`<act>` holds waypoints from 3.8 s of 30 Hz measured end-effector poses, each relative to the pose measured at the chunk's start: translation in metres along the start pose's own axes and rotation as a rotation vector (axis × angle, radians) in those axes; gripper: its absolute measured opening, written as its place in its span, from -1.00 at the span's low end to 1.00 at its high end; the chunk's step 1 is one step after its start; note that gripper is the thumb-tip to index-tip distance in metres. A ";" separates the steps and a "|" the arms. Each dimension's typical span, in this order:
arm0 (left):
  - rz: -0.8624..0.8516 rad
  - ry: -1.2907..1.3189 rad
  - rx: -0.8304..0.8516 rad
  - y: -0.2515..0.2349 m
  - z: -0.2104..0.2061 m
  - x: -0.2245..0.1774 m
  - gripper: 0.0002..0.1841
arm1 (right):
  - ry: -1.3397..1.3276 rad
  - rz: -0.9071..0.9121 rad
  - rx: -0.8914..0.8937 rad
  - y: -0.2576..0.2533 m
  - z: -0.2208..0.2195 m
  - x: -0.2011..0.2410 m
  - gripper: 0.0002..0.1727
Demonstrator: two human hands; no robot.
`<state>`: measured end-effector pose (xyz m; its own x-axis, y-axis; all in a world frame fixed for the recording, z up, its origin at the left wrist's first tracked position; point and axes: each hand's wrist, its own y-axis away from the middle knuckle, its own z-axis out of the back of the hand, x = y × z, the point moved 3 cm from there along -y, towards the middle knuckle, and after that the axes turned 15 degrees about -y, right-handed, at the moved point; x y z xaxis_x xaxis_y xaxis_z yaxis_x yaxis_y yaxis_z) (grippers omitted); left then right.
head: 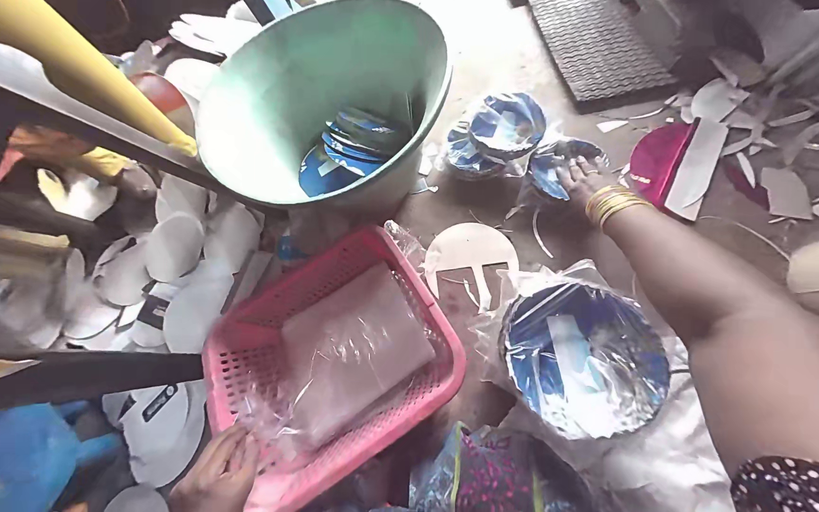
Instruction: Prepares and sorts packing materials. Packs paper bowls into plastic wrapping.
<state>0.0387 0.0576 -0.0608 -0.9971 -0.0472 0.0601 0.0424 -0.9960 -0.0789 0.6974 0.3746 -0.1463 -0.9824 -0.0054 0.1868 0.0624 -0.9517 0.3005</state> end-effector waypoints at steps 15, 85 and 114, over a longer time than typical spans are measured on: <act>0.000 0.095 -0.048 0.006 -0.004 0.007 -0.70 | -0.396 0.327 -0.409 0.287 0.095 0.160 -0.48; 0.119 0.132 0.115 -0.015 -0.011 0.001 -0.53 | -0.290 0.689 -0.424 0.229 0.135 0.142 -0.72; 0.040 0.358 0.147 -0.009 -0.018 0.006 -0.41 | -0.087 -0.005 -0.218 0.268 0.068 0.213 0.07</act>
<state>0.0312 0.0678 -0.0772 -0.9524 -0.0828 -0.2933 0.0648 -0.9954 0.0706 0.5167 0.1387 0.0374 -0.9632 0.0164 0.2682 0.0092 -0.9956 0.0938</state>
